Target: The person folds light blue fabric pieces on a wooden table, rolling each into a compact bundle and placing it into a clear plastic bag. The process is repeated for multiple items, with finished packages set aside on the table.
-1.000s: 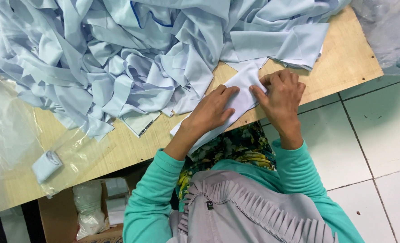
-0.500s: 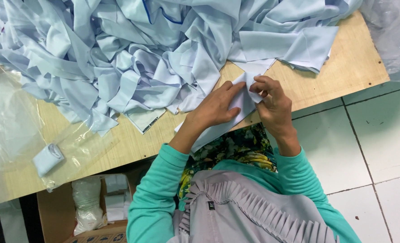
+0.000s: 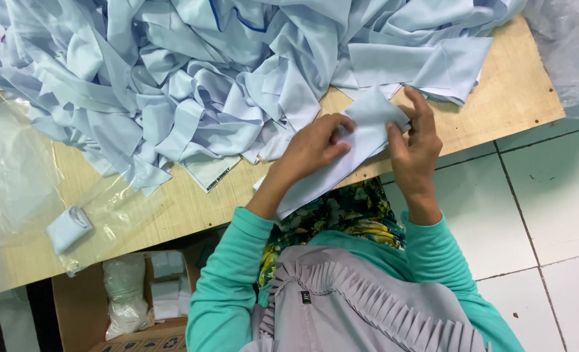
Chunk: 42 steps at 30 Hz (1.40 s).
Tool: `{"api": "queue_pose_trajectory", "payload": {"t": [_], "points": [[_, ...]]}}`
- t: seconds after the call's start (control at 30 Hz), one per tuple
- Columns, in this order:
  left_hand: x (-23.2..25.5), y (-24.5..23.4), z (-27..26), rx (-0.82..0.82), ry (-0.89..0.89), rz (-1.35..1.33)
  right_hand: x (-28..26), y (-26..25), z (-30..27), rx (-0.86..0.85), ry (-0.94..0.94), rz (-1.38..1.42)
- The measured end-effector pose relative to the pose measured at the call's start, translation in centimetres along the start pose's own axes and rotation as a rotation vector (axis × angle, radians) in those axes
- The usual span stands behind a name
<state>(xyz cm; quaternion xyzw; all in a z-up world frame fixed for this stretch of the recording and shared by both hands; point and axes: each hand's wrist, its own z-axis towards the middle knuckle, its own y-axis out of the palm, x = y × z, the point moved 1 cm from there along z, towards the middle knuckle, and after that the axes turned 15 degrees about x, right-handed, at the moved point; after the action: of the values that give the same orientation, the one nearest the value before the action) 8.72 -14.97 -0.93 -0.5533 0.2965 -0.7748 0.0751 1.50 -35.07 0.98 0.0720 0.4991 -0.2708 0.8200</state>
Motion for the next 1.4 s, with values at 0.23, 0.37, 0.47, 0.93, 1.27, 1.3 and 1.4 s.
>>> {"api": "queue_pose_trajectory", "payload": {"t": [0.23,0.37,0.47,0.93,1.27,1.3,1.4], "points": [[1.6,-0.2,-0.6,-0.080,0.012,0.184,0.5,0.5,2.4,-0.131,0.227,-0.271],[1.0,-0.1,-0.5,-0.076,0.002,0.166,2.7,1.9,3.8,-0.178,0.215,-0.238],[0.7,0.3,-0.3,-0.117,-0.046,0.213,1.8,2.6,4.5,-0.210,0.298,-0.172],[-1.2,1.3,-0.3,-0.072,-0.056,0.132,0.2,3.2,2.6,-0.395,0.276,0.137],[2.8,-1.8,1.1,-0.136,-0.277,-0.026,0.6,4.2,-0.2,-0.403,-0.228,-0.074],[4.6,-3.2,1.1,-0.155,-0.342,-0.098,1.2,4.3,-0.9,-0.400,-0.229,-0.065],[-1.1,-1.0,1.5,-0.135,-0.380,-0.285,0.3,4.3,-1.8,-0.372,-0.259,-0.018]]}}
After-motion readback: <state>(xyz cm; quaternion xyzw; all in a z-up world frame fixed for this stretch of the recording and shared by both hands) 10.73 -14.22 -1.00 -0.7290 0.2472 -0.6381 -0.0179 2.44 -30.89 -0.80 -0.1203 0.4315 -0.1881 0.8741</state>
